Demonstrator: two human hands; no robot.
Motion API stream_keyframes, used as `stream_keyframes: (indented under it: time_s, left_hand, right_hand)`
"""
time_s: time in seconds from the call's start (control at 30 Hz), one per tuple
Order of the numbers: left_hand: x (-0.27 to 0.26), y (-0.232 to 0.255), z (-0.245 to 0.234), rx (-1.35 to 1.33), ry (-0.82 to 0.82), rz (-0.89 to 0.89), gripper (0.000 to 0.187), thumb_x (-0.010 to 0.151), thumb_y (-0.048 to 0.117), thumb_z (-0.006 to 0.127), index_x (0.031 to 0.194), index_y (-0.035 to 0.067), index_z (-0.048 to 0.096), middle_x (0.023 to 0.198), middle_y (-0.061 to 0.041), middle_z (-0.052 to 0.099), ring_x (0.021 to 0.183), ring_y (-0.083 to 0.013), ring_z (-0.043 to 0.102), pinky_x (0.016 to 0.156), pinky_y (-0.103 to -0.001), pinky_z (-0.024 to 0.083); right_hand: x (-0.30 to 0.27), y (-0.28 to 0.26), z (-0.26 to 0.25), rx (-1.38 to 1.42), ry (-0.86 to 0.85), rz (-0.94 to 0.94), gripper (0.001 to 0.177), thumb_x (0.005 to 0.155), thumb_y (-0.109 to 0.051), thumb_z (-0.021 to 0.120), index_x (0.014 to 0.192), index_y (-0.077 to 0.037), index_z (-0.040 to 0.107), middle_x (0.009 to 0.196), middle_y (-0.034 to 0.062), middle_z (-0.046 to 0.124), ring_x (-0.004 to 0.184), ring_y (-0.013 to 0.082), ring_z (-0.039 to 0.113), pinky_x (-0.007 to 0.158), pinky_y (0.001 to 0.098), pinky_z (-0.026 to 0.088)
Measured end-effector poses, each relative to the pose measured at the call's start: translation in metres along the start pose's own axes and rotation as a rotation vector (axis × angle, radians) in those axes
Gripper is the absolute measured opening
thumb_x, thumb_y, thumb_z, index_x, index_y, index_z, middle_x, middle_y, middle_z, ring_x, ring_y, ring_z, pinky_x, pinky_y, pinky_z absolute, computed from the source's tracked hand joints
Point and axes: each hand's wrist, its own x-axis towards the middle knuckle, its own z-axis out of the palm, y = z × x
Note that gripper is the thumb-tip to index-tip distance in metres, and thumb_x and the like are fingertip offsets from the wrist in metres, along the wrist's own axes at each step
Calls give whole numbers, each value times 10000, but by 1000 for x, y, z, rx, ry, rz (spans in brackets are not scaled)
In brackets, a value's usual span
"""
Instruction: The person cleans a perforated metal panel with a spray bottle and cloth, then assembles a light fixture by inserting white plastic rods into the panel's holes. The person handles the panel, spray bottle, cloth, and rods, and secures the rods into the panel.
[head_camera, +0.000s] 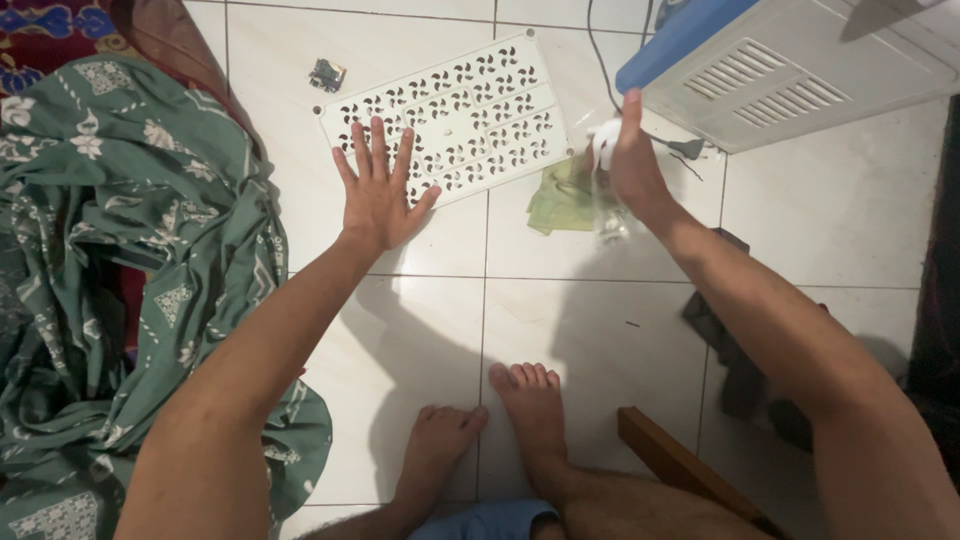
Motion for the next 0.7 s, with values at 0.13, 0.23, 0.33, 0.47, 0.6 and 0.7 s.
stream_keyframes:
  time_s: [0.13, 0.23, 0.33, 0.47, 0.6, 0.7]
  left_hand:
    - [1, 1, 0, 5, 7, -1, 920, 986, 699, 278, 1667, 122, 57, 1681, -303, -65, 1529, -518, -116, 1161, -759, -25]
    - [-1, 1, 0, -5, 13, 5, 921, 991, 698, 278, 1668, 114, 58, 1680, -308, -60, 1530, -522, -113, 1159, -760, -25]
    - [0, -1, 0, -12, 11, 2, 917, 990, 698, 280, 1668, 119, 64, 1681, -308, -56, 1531, -521, -111, 1161, -761, -23]
    - [-1, 0, 2, -15, 39, 13, 923, 990, 694, 289, 1668, 105, 75, 1679, -313, -47, 1527, -526, -104, 1156, -763, -19]
    - [-2, -1, 0, -12, 39, 17, 923, 995, 699, 297, 1670, 103, 93, 1681, -317, -33, 1533, -529, -88, 1161, -766, -2]
    - [-2, -1, -2, -2, 44, 25, 922, 998, 702, 296, 1670, 101, 99, 1678, -320, -25, 1534, -533, -77, 1160, -768, 13]
  right_hand:
    - [-2, 1, -6, -82, 106, 3, 653, 1043, -559, 308, 834, -102, 726, 697, 25, 646, 660, 158, 603, 636, 335, 481]
    - [-14, 1, -16, 29, 143, -309, 414, 1093, -390, 543, 998, -36, 736, 836, 55, 636, 763, 177, 573, 729, 335, 472]
    - [-19, -5, -27, 40, 298, -739, 272, 1152, -242, 541, 1138, -8, 679, 1065, 86, 674, 994, 191, 617, 919, 335, 506]
    - [-7, -7, -34, -212, 361, -769, 253, 1163, -164, 538, 1298, 10, 662, 1177, 130, 607, 1076, 199, 601, 970, 350, 497]
    - [20, -1, -27, 5, 260, -415, 312, 1101, -241, 597, 1304, -6, 636, 1197, 92, 663, 1055, 137, 627, 934, 296, 514]
    - [29, 7, -26, -161, 106, -391, 447, 1084, -274, 627, 1440, -14, 553, 1197, 114, 612, 1078, 159, 618, 941, 295, 506]
